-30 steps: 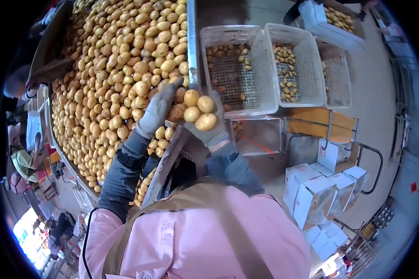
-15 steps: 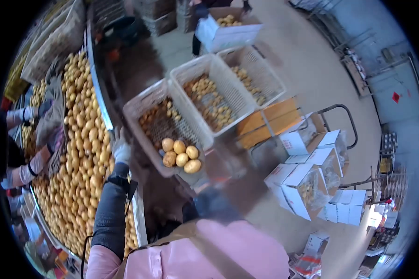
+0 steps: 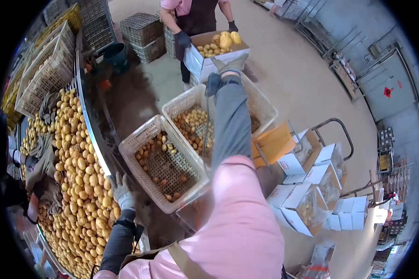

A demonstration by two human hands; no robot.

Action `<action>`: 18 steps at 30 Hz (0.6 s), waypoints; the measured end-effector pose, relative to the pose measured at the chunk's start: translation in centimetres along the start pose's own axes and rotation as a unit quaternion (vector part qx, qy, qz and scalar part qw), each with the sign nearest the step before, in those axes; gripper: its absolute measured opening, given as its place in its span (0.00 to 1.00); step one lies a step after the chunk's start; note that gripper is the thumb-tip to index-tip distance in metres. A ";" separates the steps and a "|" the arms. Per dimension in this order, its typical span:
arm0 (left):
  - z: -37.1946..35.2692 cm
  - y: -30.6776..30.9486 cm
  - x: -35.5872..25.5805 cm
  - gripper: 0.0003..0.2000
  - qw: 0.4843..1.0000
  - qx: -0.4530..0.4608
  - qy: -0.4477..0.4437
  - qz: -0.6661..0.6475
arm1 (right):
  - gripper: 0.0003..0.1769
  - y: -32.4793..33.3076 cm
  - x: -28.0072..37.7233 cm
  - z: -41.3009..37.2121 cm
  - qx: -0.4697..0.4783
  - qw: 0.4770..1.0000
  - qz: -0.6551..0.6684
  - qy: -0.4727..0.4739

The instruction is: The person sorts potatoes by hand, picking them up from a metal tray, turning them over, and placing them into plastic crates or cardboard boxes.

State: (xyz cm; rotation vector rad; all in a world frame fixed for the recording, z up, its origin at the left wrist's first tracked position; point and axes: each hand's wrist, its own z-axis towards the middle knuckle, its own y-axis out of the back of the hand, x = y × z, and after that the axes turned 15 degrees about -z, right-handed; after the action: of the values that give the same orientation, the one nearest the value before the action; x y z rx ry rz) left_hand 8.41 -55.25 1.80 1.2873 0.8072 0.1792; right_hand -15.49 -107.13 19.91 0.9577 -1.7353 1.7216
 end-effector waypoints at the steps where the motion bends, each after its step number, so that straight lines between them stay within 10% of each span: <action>1: 0.3 0.1 -0.1 0.27 1.000 0.001 -0.001 -0.001 | 0.19 -0.2 -1.0 0.3 -0.011 1.000 0.000 0.003; 10: -0.1 0.1 0.2 0.23 0.999 -0.029 -0.030 -0.001 | 0.22 8.6 -25.6 -24.2 -0.027 0.980 0.003 -0.197; 15: -0.6 0.7 0.6 0.25 0.999 -0.007 -0.009 -0.053 | 0.15 8.1 -28.5 -40.7 -0.064 0.928 -0.132 -0.343; 18: -3.1 1.4 1.5 0.28 0.958 -0.058 -0.077 -0.269 | 0.13 8.4 -28.4 -43.9 0.092 0.924 -0.189 -0.318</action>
State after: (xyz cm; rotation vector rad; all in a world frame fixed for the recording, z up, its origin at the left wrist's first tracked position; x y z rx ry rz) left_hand 7.98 -51.61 2.26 0.9190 0.9678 -0.3036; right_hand -9.69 -60.52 -4.45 1.9645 -1.5980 1.4147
